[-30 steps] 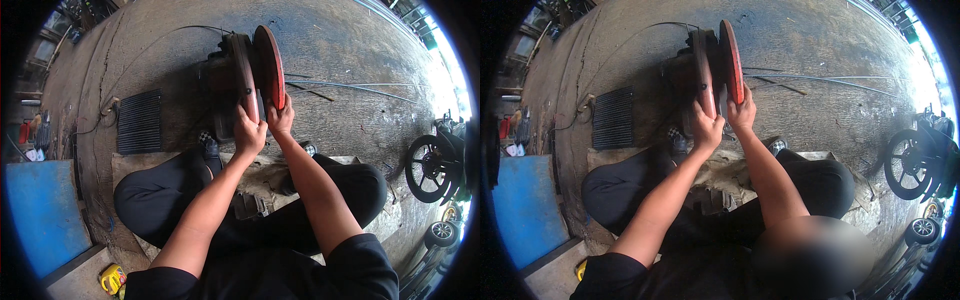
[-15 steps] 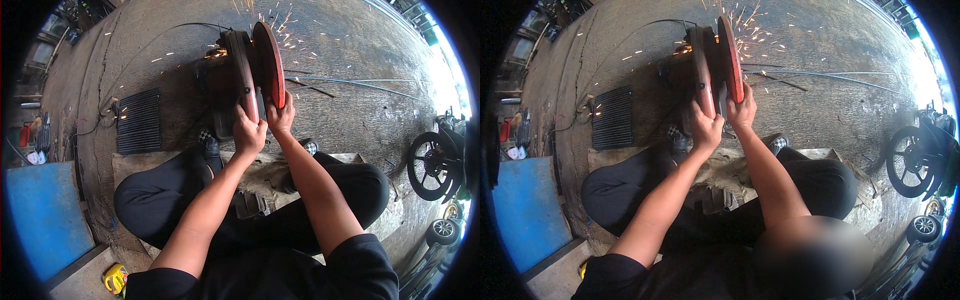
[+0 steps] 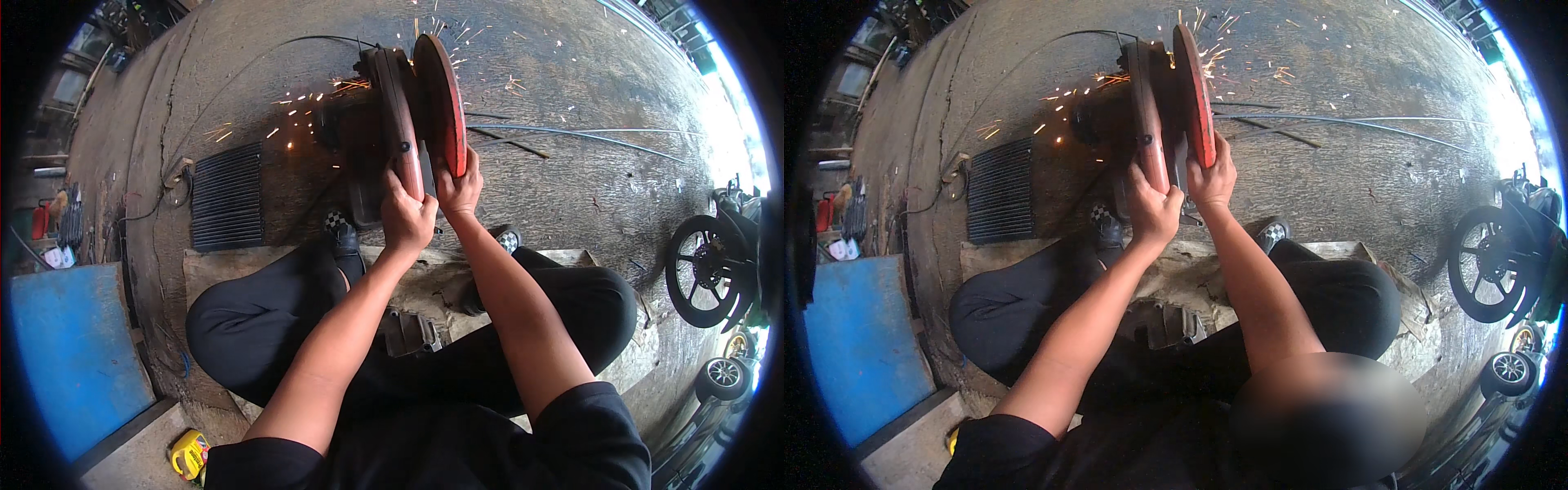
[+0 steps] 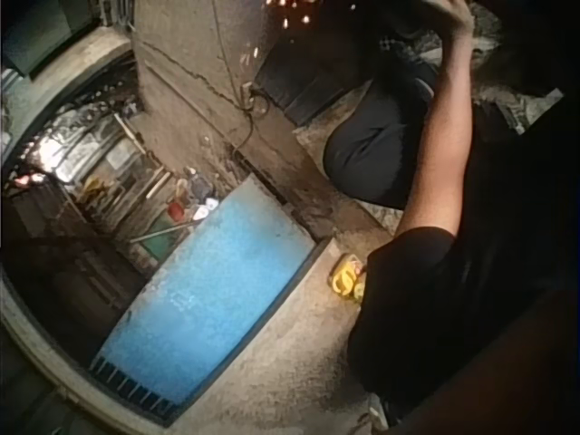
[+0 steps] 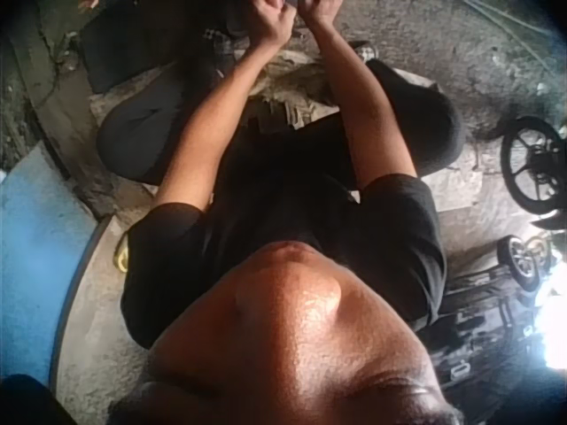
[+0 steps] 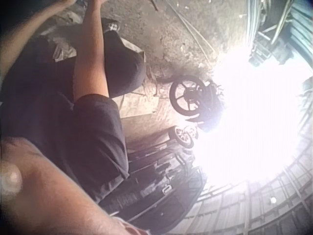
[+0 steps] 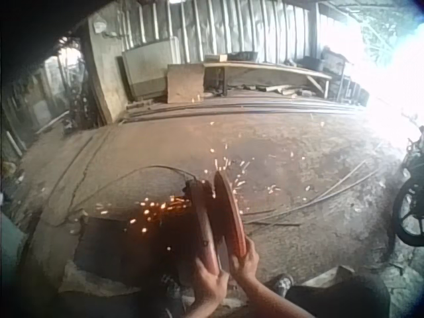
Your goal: Cutting metal rods to length using a chop saw.
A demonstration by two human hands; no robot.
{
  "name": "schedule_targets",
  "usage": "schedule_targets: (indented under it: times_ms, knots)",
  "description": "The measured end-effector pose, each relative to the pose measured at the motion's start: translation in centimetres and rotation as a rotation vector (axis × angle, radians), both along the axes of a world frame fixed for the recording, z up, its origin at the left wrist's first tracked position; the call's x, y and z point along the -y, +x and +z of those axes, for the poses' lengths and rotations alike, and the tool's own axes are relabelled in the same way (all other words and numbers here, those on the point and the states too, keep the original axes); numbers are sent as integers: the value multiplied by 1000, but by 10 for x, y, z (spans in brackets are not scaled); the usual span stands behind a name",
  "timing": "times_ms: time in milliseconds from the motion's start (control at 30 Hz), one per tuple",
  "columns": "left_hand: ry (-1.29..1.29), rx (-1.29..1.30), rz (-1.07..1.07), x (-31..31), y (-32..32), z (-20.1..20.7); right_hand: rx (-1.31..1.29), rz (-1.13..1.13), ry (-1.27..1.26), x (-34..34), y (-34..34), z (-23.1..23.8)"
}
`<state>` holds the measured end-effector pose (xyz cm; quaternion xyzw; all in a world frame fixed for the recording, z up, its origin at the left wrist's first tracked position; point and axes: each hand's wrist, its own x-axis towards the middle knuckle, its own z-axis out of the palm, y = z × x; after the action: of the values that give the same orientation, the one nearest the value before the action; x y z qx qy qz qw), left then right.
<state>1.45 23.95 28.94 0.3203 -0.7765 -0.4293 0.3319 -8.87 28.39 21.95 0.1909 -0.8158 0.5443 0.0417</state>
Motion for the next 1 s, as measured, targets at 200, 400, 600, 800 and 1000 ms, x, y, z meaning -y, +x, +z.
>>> schedule_targets:
  times_ms: [200, 400, 600, 800, 1000]
  knots:
    - [-25, -16, -6, 1, 0, -4, -6, 1, -3, 0, 0, 0]
    - [-101, 46, 5, 0, 1, -5, -5, 4, -18, 0, 0, 1]
    - [-41, 6, -2, 1, 1, -7, 2, 1, -18, 0, 1, 1]
    - [-129, 34, 17, 1, 0, -6, 17, -7, 13, 0, 0, 0]
    - [-94, 3, -9, 1, 1, -6, -3, -2, 7, 0, 0, -1]
